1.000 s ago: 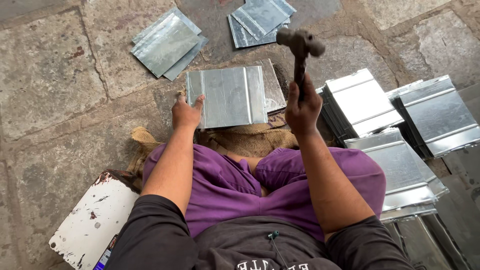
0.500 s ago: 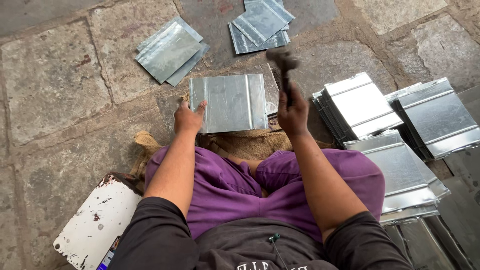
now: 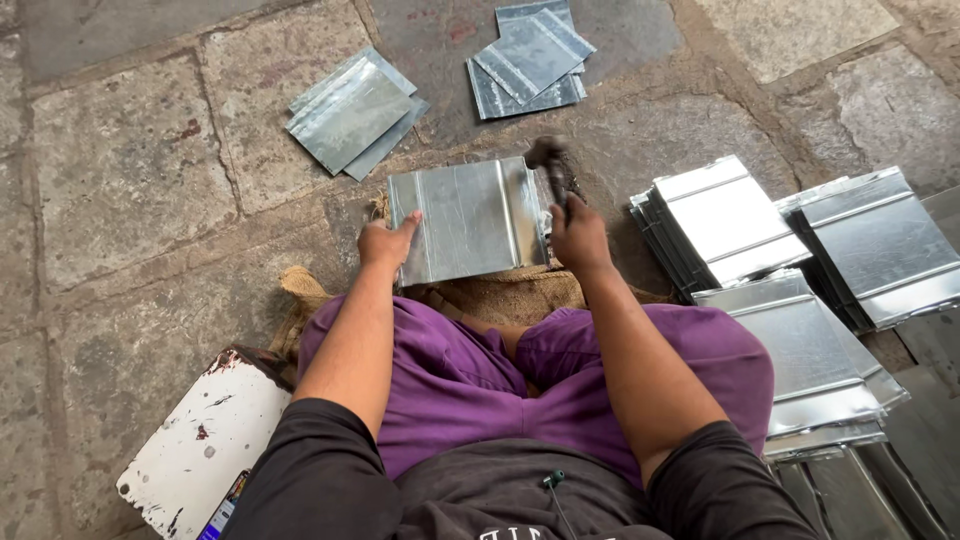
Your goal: The person sits cross-legged on a stone floor and repeatedly hammers a rectangular metal sheet placed on a burlap sack. They use a hammer to strike the sheet's surface and edges, occasionally repositioning the sheet with their left hand. Finished sheets are stacked to the right.
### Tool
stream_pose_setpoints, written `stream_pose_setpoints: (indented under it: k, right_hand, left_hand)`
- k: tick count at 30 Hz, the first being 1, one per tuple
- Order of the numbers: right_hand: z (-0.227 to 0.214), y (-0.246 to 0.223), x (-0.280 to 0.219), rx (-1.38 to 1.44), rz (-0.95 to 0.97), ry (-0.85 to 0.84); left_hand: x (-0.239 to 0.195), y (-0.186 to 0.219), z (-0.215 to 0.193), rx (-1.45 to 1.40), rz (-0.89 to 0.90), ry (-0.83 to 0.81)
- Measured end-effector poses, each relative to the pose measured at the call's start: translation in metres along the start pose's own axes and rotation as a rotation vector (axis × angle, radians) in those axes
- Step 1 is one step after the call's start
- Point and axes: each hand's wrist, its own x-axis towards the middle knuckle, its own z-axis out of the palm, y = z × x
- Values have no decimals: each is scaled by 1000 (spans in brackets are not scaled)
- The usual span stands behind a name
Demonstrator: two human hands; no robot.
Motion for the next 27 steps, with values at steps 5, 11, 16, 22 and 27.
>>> stream_pose_setpoints:
  k: [5,11,16,22,27]
  right_hand:
    - [-27,-6,-8,15,260,12]
    - [-44,-14,-10,16,225,94]
    - [-49,-7,-5,177,404,133]
    - [-51,12,-2,363,443,185]
    - [-52,11,-10,523,450,186]
  left_hand:
    - [-6,-1,6,-253,-16,-76]
    - [-4,29,-10,-639,392,130]
    - [-8,31,-39,-539,969,107]
    - [-6,26,-31,653,1221,790]
    - [-14,44,-36,100,334,146]
